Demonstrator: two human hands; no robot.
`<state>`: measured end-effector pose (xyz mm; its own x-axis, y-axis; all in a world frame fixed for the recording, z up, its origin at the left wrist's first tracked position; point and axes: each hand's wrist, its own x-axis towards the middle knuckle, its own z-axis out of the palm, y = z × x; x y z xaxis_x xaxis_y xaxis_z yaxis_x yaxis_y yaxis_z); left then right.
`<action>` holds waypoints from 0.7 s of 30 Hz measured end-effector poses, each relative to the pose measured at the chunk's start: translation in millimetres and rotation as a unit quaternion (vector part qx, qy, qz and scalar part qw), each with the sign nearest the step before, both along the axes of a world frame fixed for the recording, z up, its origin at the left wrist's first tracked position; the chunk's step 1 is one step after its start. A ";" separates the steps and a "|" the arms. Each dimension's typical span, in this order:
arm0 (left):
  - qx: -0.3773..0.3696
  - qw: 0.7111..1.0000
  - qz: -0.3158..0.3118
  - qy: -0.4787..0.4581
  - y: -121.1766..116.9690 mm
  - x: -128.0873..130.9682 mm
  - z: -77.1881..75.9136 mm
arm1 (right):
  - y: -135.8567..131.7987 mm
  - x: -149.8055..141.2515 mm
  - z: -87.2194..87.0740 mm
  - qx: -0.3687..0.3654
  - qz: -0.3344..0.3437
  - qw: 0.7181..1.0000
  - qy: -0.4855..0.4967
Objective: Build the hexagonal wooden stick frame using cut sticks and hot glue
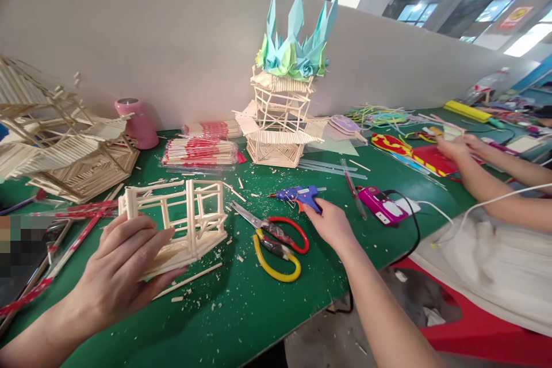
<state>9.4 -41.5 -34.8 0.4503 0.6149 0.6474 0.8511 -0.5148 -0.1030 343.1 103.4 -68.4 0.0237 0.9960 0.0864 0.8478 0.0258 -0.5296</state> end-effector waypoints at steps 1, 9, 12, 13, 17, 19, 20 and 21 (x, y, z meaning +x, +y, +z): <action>0.005 1.000 0.000 0.000 -0.4 0.3 -0.8 | -0.2 -1.0 -0.6 0.010 -0.005 1.000 -0.010; 0.038 0.999 -0.021 0.007 -6.1 5.8 -1.9 | -53.1 -65.1 41.6 0.111 0.154 0.977 0.093; 0.057 0.997 -0.036 0.028 -8.4 10.0 -0.9 | -76.6 -101.7 58.8 0.095 0.334 0.916 0.199; 0.058 0.997 -0.040 0.036 -9.0 11.1 -0.6 | -81.1 -111.4 61.7 0.093 0.355 0.906 0.210; 0.059 0.996 -0.043 0.042 -9.9 11.1 -0.1 | -84.9 -135.0 63.3 0.052 0.365 0.902 0.227; 0.064 0.997 -0.034 0.034 -9.7 8.4 -0.3 | -81.7 -141.3 62.1 0.031 0.356 0.902 0.242; 0.071 0.997 -0.025 0.029 -9.7 6.6 -0.6 | -79.4 -144.2 61.7 0.022 0.353 0.900 0.253; 0.080 0.996 -0.011 0.023 -9.8 4.5 -0.9 | -76.8 -147.1 61.4 0.015 0.352 0.898 0.265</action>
